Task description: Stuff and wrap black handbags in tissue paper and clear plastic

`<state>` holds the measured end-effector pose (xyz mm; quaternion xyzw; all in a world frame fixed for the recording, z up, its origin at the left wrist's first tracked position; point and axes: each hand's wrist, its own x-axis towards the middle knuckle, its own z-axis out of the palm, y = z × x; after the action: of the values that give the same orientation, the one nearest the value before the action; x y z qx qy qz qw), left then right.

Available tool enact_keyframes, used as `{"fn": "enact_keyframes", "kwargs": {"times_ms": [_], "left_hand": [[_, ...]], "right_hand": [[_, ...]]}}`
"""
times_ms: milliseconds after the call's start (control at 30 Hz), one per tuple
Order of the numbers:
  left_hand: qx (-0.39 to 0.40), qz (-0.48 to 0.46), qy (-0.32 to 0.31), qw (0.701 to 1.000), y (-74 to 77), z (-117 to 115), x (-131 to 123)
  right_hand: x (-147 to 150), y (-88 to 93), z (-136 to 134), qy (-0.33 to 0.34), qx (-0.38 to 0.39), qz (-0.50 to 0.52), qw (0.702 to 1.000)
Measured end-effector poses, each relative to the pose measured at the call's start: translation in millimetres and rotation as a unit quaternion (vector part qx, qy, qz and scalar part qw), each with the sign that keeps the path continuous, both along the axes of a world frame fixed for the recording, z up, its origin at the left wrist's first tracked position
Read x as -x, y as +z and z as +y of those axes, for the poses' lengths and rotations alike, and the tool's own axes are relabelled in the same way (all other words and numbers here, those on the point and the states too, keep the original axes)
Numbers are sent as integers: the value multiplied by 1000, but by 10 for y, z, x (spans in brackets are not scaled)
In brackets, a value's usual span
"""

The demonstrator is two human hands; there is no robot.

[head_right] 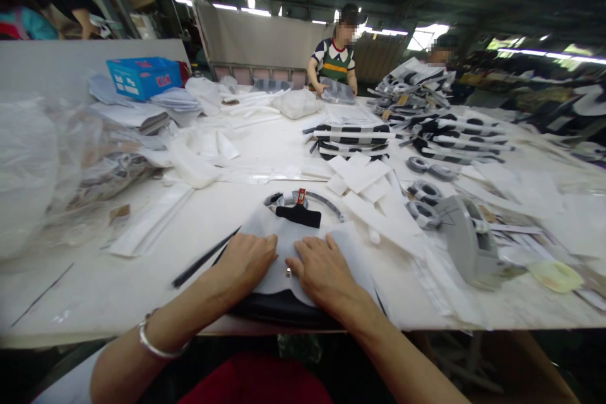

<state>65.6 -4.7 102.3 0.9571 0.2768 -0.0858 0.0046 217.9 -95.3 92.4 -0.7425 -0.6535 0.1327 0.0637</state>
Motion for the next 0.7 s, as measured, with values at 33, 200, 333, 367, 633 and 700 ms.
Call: {"fn": "enact_keyframes", "kwargs": {"times_ms": [33, 200, 333, 367, 633, 700], "left_hand": [[-11, -6, -4, 1000, 29, -16, 20], [-86, -34, -38, 995, 243, -118, -26], [-106, -36, -67, 991, 159, -92, -171], [-112, -38, -73, 990, 75, -68, -197], [-17, -66, 1, 998, -577, 103, -232], [-16, -79, 17, 997, -720, 158, -258]], "right_hand": [[-1, -63, -6, 9, -2, 3, 1000], [11, -94, -24, 31, 1, -10, 999], [43, -31, -4, 44, 17, 3, 999], [46, -35, -1, 42, 18, 10, 999], [22, -32, -12, 27, -2, 39, 999], [24, 106, 85, 47, 6, -17, 999]]}}
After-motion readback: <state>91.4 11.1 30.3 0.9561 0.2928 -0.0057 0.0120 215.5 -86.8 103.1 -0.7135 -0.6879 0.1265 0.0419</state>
